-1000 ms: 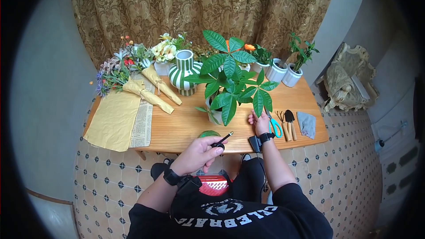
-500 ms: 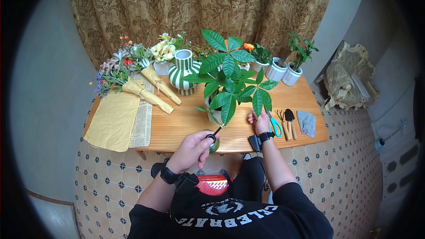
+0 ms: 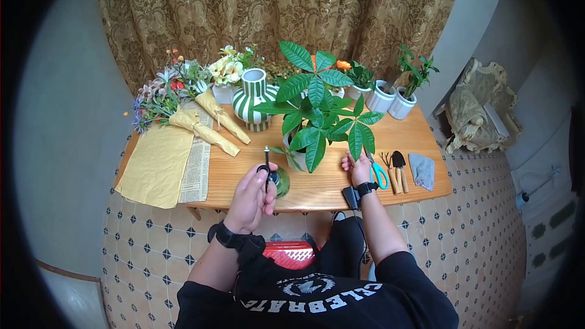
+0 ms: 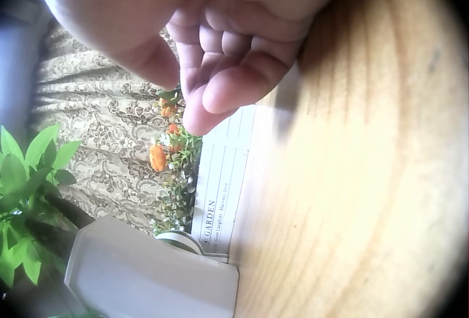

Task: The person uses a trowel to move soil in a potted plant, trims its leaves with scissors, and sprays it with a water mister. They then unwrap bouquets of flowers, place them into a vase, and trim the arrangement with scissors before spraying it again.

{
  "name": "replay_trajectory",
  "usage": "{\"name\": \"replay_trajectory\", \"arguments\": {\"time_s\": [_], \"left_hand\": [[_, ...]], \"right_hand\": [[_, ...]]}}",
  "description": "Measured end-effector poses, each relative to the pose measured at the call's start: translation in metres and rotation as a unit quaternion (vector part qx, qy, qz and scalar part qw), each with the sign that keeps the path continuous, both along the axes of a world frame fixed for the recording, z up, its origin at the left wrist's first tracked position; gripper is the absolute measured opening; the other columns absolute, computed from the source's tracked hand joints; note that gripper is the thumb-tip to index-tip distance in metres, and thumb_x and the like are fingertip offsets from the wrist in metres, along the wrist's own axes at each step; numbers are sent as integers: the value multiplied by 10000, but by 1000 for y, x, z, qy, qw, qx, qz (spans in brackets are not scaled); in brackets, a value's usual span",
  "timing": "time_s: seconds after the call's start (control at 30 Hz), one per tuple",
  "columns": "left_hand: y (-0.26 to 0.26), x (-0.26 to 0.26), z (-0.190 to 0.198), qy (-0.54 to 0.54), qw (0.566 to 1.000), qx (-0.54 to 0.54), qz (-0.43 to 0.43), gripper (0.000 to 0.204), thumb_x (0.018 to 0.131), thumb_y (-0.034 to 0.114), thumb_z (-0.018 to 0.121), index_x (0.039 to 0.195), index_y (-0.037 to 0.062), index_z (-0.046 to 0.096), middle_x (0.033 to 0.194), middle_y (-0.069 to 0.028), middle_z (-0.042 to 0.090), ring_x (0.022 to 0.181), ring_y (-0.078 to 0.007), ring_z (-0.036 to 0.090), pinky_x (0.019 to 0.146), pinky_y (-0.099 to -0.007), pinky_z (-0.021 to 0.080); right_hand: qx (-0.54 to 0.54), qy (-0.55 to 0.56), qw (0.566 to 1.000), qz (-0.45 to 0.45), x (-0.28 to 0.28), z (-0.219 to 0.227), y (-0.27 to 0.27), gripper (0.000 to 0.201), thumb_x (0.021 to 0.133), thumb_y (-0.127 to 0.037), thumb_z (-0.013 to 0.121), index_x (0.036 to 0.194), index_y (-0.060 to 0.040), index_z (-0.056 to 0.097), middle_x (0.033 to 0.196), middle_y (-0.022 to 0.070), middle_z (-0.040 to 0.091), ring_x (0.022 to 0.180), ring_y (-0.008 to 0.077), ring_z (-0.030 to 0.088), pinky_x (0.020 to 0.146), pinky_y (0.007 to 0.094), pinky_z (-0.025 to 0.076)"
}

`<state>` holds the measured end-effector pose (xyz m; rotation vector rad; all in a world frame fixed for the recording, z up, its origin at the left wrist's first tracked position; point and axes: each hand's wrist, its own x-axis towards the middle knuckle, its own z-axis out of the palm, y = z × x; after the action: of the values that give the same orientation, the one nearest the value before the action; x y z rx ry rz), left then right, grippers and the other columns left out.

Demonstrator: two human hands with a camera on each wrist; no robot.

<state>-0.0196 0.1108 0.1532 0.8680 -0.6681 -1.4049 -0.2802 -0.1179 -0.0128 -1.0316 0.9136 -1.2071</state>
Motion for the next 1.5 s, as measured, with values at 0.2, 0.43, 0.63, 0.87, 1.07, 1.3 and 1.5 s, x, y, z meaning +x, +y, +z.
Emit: {"name": "replay_trajectory", "arguments": {"time_s": [0.2,0.43,0.63,0.87,1.07,1.3,1.5], "left_hand": [[-5,5,-11,52,999,-1,8,301,1010,316,383,1158,73,478,604,11,388,418,-84,332,415,-197,306],[-5,7,-15,77,995,-17,-58,418,1020,370,339,1228,30,466,561,42,348,393,-58,303,392,-188,271],[-5,6,-12,65,994,-26,-78,554,1009,464,323,1258,-17,441,528,58,320,367,-42,276,376,-181,241],[-5,5,-12,71,994,-18,-81,476,1030,390,299,1213,-6,490,522,54,313,372,-51,259,375,-186,244],[-5,5,-11,39,996,-16,-75,491,1010,404,331,1222,-20,457,516,59,322,356,-47,262,365,-188,242],[-3,2,-3,-3,998,-27,-48,398,1006,300,343,1190,-25,480,518,52,313,356,-44,255,353,-187,244],[2,0,3,-47,993,-28,-101,346,972,229,375,1173,-31,485,527,46,328,362,-38,271,352,-173,274]], "right_hand": [[-3,-8,1000,14,-3,-6,-4,140,938,-143,558,1005,-23,586,756,63,627,597,114,576,540,224,467],[-2,-6,1000,18,-4,-8,-5,161,938,-163,575,1025,-27,579,770,71,632,611,118,576,548,229,466],[4,-6,1000,11,-4,-10,-6,158,941,-155,567,1029,-25,582,769,74,631,607,120,574,548,229,466],[-1,-11,1000,18,-5,-11,-7,160,943,-155,562,1028,-22,586,767,73,629,603,119,570,548,229,468],[-2,-15,1000,20,-4,-9,-5,163,942,-157,564,1027,-20,588,767,73,630,604,117,571,549,229,472],[-5,-19,1000,17,-5,-11,-7,159,937,-151,573,1026,-20,586,766,77,634,597,120,578,544,226,473],[-2,-11,1000,12,-4,-10,-6,153,939,-151,573,1024,-23,576,760,73,629,599,119,581,542,227,470]]}}
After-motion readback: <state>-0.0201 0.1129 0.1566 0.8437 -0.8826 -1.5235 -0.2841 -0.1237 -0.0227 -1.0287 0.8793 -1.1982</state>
